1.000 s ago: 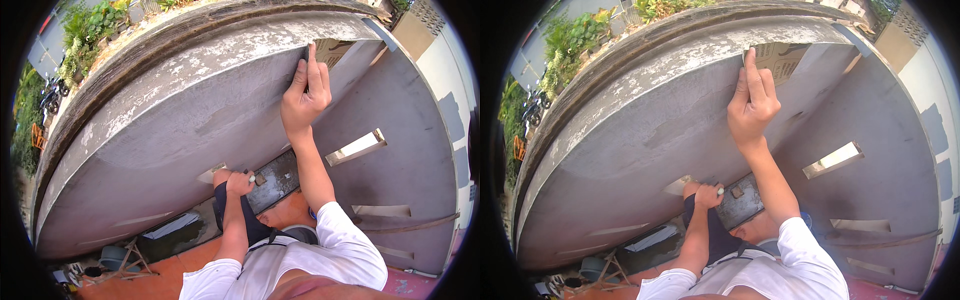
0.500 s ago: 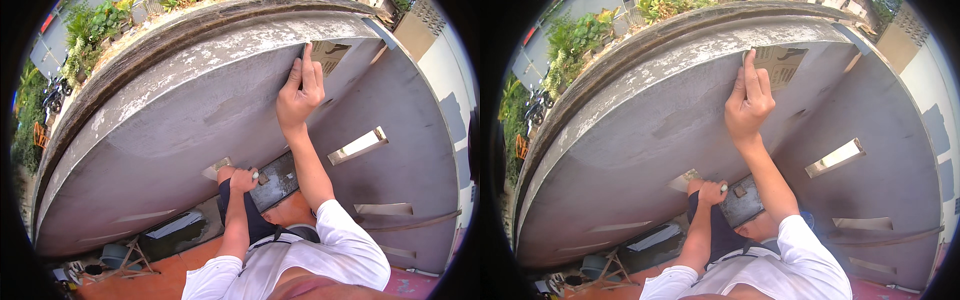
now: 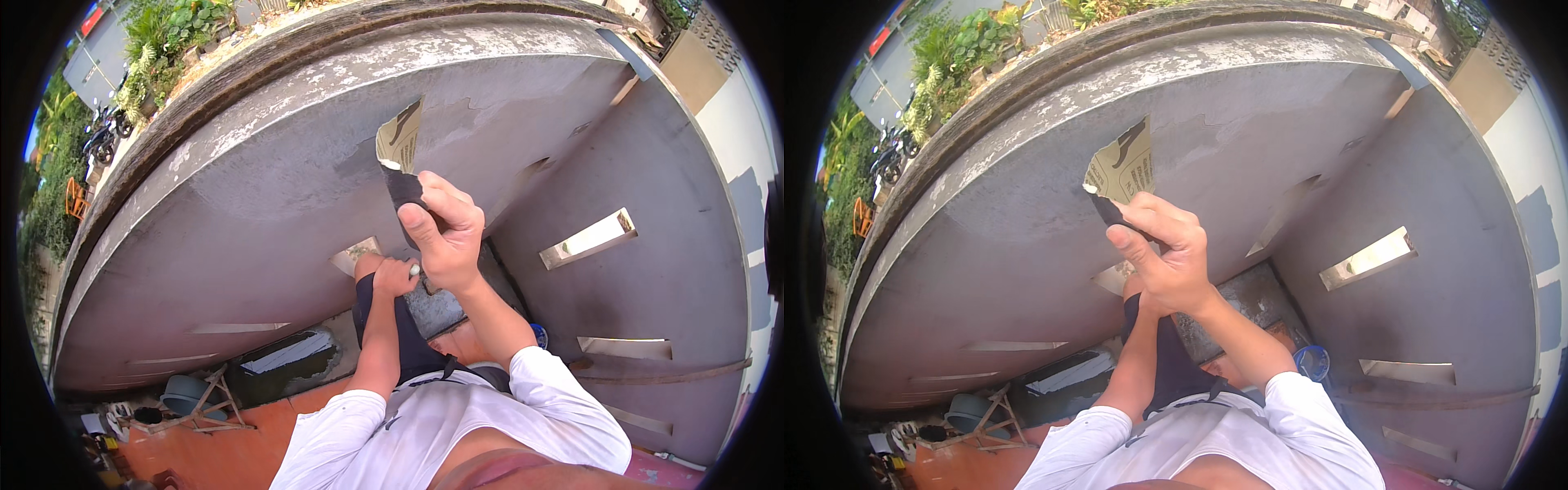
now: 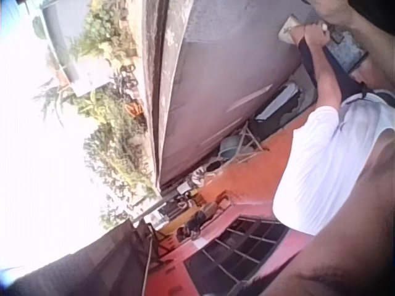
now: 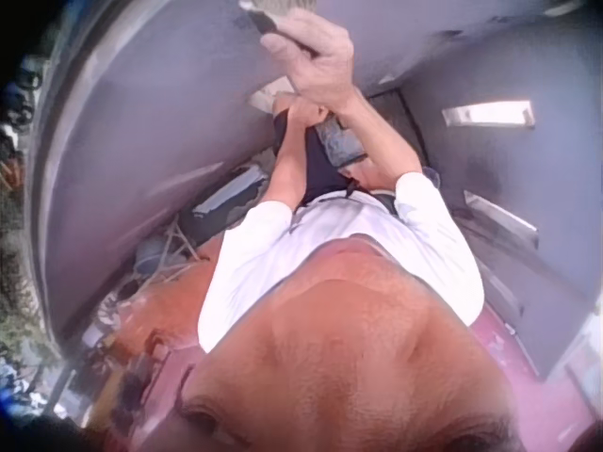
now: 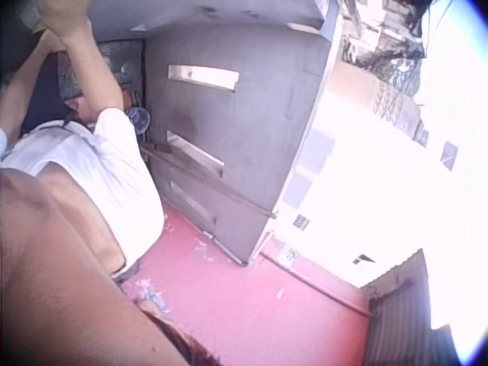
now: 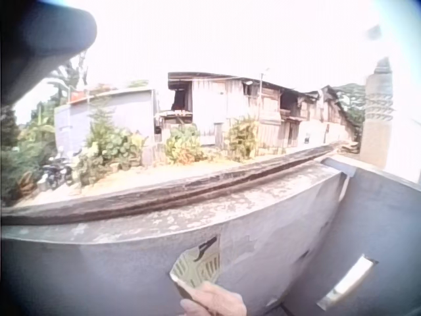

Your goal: The person smooths a concrete ceiling surface using a sanding block and a trowel. They alternate between sanding and scraping motions to refine the surface texture.

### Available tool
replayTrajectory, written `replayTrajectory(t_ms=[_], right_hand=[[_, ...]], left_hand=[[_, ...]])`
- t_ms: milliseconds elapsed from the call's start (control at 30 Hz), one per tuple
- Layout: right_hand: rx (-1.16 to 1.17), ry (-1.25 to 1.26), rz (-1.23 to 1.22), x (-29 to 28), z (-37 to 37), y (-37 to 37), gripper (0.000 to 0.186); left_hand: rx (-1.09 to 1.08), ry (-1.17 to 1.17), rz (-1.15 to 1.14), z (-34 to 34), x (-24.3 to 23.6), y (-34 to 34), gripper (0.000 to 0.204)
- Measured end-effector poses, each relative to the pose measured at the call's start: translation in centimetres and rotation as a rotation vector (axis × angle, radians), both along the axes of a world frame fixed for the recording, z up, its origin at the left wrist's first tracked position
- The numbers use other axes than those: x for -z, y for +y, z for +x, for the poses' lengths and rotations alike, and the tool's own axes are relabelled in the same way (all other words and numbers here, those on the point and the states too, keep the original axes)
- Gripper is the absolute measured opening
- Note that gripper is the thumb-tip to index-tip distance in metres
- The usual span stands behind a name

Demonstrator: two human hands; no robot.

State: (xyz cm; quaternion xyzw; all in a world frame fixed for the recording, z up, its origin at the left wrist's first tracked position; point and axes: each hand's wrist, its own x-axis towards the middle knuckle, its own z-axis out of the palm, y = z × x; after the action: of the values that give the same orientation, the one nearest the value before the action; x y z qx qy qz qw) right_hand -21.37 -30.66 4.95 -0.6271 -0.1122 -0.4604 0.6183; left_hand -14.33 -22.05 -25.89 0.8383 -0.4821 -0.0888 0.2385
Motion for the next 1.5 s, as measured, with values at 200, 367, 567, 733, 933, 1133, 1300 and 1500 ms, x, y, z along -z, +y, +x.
replayTrajectory(t_ms=[200,367,567,733,933,1133,1300,1500], right_hand=[[-0.216,0.046,0.677,1.2,-5.2,-0.3,0.017],[-0.214,0.087,0.695,1.7,-5.6,-1.6,0.017],[-0.189,0.155,0.656,4.1,-5.4,-2.6,0.038],[-0.168,0.197,0.728,2.8,-5.1,-2.0,0.013],[0.232,0.000,0.809,3.5,-5.8,-3.5,0.013],[0.819,-0.163,0.536,2.4,-6.8,-4.9,0.023],[0.859,-0.152,0.369,4.8,-3.6,-4.7,0.024],[0.829,-0.101,0.051,5.4,-1.2,-6.1,0.009]], left_hand=[[0.086,-0.375,-0.197,1.6,6.0,-0.2,0.041],[0.120,-0.173,0.217,1.5,5.2,-0.9,0.051],[0.122,-0.248,0.138,1.2,5.4,-0.5,0.048],[0.114,-0.331,0.011,1.3,5.9,-0.5,0.043],[0.145,-0.028,0.262,1.4,2.8,-0.9,0.034],[0.145,-0.012,0.240,1.2,2.1,-0.7,0.029],[0.140,-0.007,0.248,1.3,1.9,-0.7,0.029],[0.114,0.000,0.188,1.7,2.8,-0.4,0.028]])
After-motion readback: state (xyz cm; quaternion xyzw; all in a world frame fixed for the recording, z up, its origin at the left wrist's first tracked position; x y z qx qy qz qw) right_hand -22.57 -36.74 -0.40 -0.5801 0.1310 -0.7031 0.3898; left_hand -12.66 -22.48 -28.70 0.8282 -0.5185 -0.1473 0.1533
